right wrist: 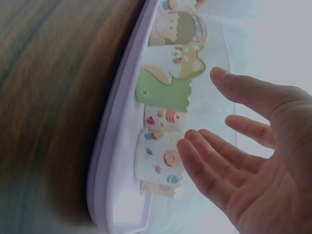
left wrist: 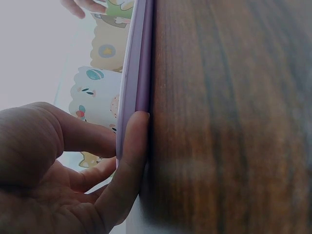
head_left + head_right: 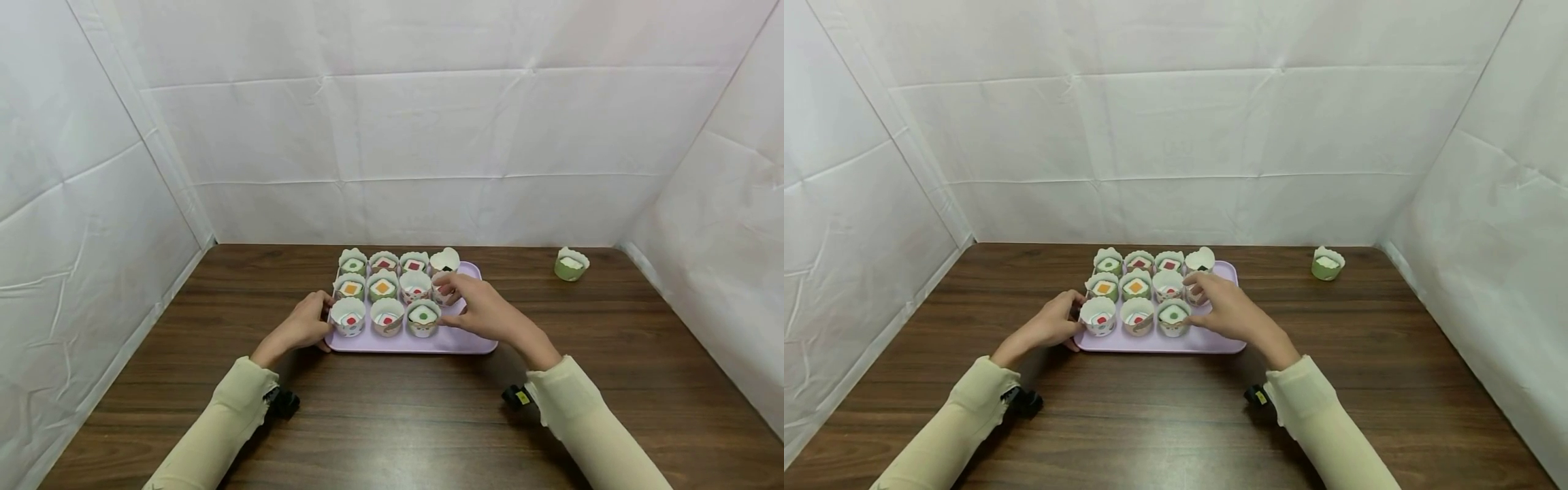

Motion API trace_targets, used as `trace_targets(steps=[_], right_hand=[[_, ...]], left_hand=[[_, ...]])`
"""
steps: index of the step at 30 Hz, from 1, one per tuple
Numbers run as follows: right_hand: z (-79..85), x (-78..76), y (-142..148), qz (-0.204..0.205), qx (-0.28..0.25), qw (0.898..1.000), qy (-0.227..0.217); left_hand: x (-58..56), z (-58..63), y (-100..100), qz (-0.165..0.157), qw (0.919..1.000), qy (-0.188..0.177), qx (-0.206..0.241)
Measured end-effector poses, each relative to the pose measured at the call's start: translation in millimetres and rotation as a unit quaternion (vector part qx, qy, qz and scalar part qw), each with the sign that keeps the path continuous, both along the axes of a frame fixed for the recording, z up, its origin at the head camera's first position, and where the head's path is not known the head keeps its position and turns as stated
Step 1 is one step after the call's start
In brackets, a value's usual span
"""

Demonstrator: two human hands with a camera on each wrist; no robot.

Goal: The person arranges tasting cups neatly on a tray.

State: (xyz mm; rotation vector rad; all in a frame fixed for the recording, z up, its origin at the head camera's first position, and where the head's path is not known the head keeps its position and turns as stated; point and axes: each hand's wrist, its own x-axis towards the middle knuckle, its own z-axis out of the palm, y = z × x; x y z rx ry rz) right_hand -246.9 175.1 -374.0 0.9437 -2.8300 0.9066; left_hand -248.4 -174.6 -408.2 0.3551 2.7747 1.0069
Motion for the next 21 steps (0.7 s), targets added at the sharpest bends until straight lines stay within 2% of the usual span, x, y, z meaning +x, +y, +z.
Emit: trace_targets(steps=[9,14,21], right_hand=[[1.6,-6.1,19.0,-0.027,-0.014,1.000,0.001],[-0.7,-11.8,38.0,-0.063,-0.006,0.998,0.010],[-11.7,-24.1,75.2,-0.128,-0.040,0.991,0.009]], left_hand=[[-0.4,-0.8,1.3,0.002,0.9999,-0.009,0.011],[0.2,-0.6,1.7,0.004,0.9998,-0.012,0.018],[-0.4,0.0,0.6,0.006,0.9999,-0.004,0.011]])
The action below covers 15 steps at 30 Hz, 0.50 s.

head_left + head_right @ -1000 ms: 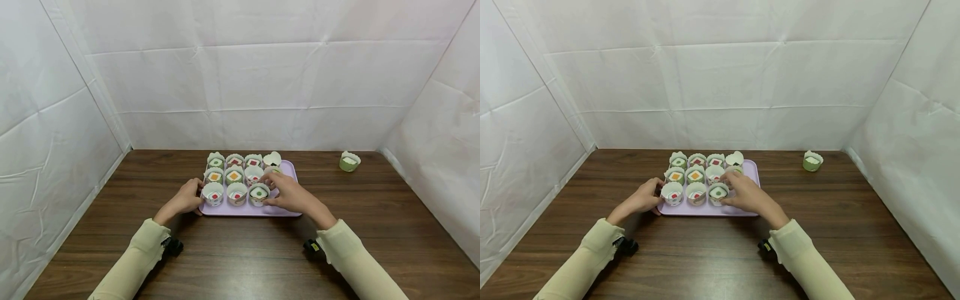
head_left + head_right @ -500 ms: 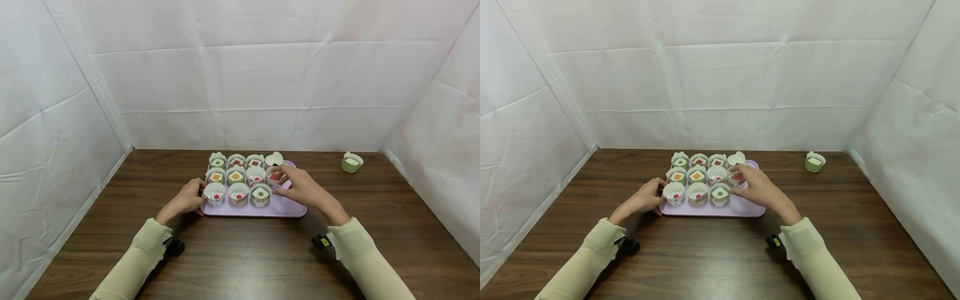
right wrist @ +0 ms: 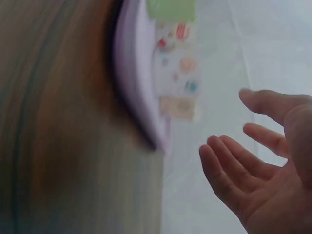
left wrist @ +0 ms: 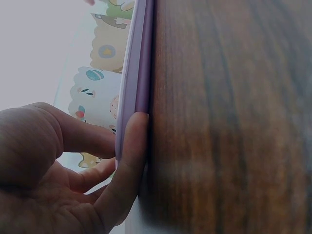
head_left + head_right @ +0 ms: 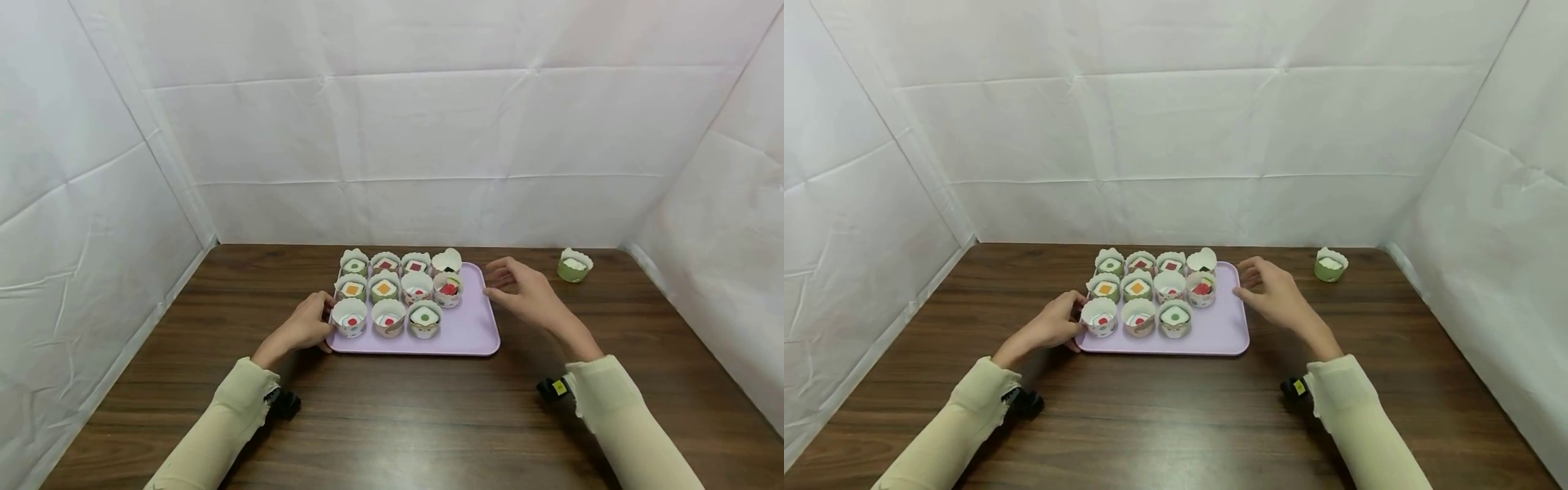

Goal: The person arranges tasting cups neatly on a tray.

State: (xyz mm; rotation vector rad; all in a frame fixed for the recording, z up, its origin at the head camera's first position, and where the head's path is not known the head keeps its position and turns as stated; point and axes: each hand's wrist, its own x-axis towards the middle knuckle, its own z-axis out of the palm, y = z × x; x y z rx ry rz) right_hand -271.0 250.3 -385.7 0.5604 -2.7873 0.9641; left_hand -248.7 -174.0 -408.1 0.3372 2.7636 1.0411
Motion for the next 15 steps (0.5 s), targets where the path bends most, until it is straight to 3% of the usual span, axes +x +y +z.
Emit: trace_targets(steps=[8,15], right_hand=[[-4.8,-5.6,46.9,-0.067,-0.017,0.997,0.015],[-5.1,-11.4,81.7,-0.099,-0.003,0.994,0.037]], left_hand=[[1.1,0.3,-0.3,-0.001,1.0000,0.002,0.000],[1.0,1.0,0.5,-0.007,0.9999,0.008,0.002]])
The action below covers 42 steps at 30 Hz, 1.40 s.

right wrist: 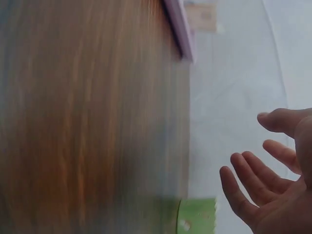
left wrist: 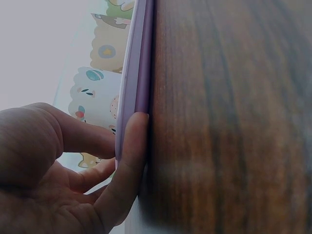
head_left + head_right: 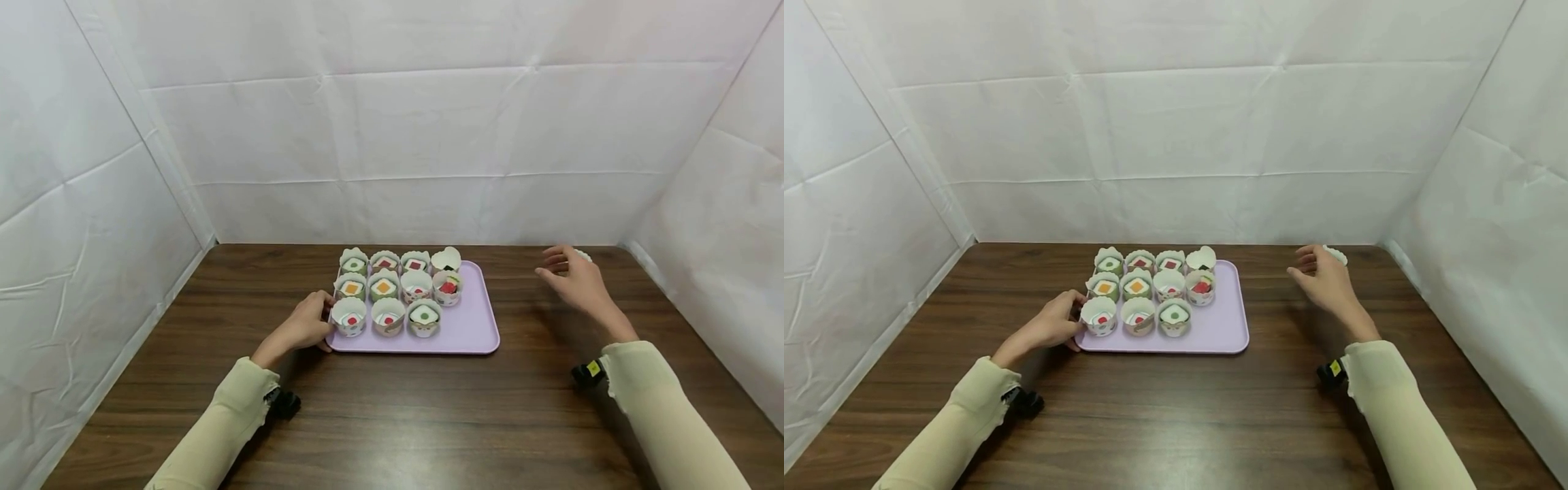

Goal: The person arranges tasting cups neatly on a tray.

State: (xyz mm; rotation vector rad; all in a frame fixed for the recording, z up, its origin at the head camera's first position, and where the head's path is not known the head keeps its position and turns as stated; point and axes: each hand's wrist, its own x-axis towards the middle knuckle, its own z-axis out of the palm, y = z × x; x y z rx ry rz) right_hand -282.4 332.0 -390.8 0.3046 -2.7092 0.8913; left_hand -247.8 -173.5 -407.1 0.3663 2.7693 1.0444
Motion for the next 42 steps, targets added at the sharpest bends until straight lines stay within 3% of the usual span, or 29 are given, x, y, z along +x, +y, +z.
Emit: trace_targets(steps=[9,15,20,23,32,42], right_hand=[[-6.8,-18.2,39.1,-0.069,0.013,0.997,0.036],[-10.8,-32.8,60.1,-0.098,0.030,0.995,-0.015],[-14.1,-40.6,68.7,-0.091,0.011,0.991,-0.095],[-15.8,-44.1,67.8,-0.085,-0.002,0.989,-0.120],[-22.6,-53.1,61.1,-0.127,0.003,0.987,-0.100],[-22.8,-49.2,59.3,-0.148,-0.011,0.981,-0.127]], left_hand=[[-0.2,-2.3,0.3,0.011,0.9991,-0.032,0.027],[-0.5,-2.4,0.5,0.016,0.9969,-0.055,0.054],[-0.5,-2.5,0.9,0.013,0.9964,-0.060,0.060],[-1.0,-2.5,0.9,0.012,0.9966,-0.056,0.058],[-0.8,-2.9,0.5,0.012,0.9983,-0.038,0.042],[-1.0,-1.7,0.3,0.011,0.9991,-0.034,0.023]])
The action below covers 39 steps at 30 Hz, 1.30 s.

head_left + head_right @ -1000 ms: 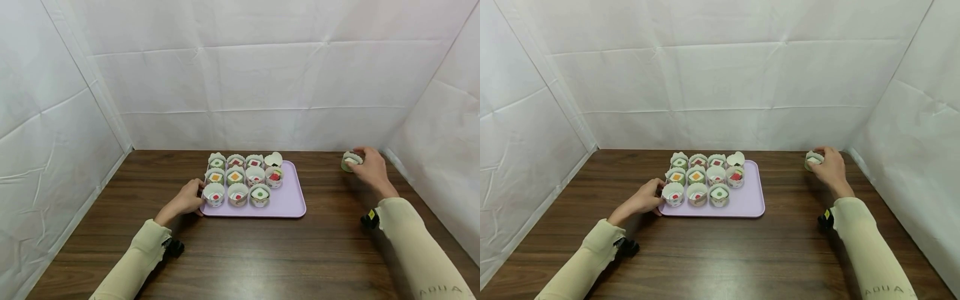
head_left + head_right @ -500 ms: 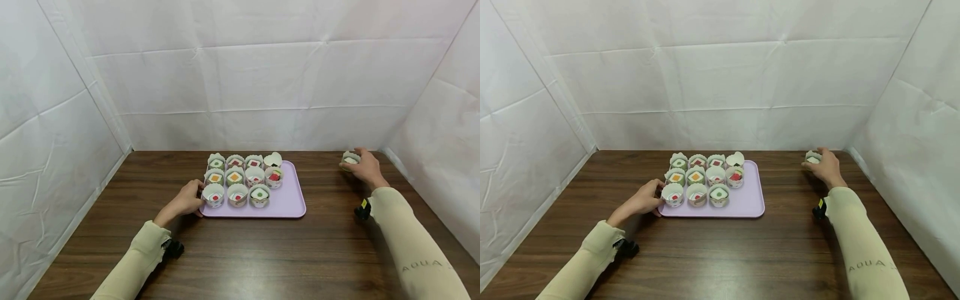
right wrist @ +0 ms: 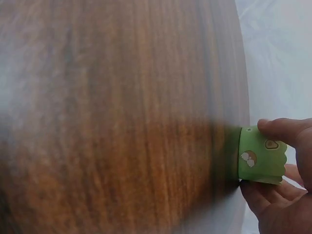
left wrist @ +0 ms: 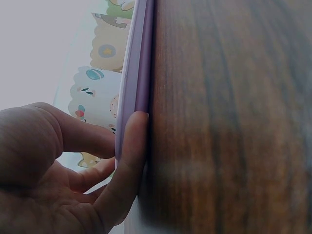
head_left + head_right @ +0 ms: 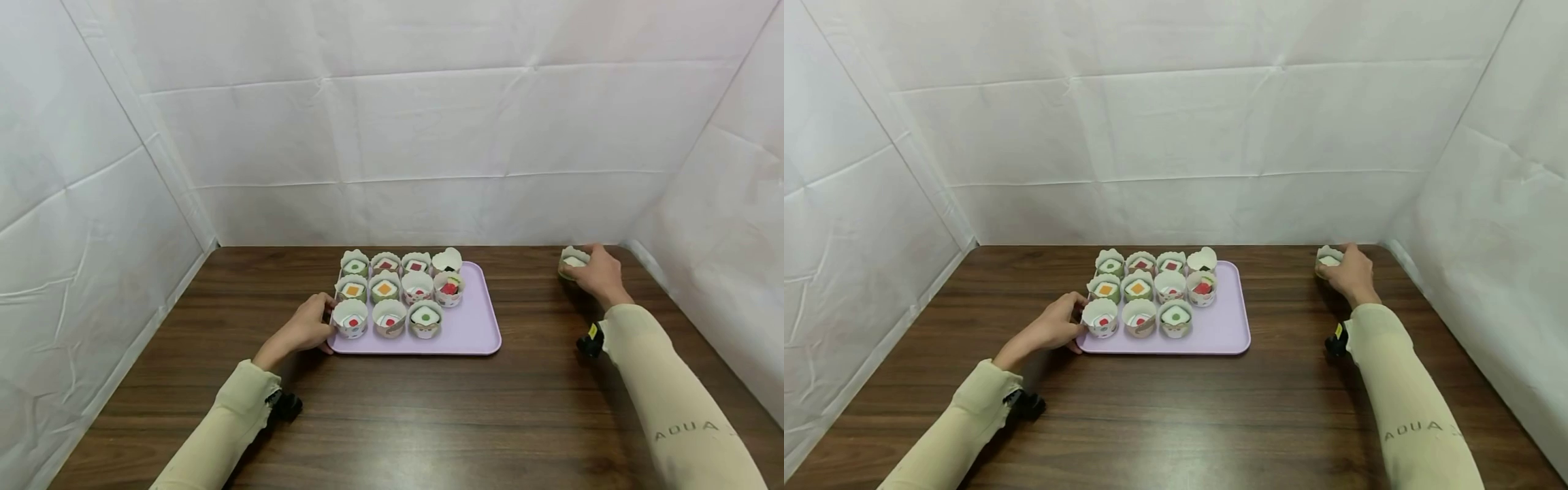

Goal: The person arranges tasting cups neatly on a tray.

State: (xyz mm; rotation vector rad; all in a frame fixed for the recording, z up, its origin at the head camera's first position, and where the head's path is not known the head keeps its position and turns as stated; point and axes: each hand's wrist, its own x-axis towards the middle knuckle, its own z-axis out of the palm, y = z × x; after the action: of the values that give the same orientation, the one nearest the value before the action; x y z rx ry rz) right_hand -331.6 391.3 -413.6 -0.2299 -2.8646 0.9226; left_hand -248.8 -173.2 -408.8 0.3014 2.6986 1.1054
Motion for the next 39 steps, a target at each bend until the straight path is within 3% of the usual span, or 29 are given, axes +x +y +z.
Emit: trace_targets(steps=[19,39], right_hand=[[0.3,6.4,-3.1,-0.027,0.016,0.999,-0.011],[11.8,23.1,-13.0,0.003,0.034,0.999,0.025]], left_hand=[[-0.1,-1.6,-0.1,0.006,0.9998,-0.007,0.016],[0.4,-1.3,0.0,-0.001,0.9999,0.002,0.011]])
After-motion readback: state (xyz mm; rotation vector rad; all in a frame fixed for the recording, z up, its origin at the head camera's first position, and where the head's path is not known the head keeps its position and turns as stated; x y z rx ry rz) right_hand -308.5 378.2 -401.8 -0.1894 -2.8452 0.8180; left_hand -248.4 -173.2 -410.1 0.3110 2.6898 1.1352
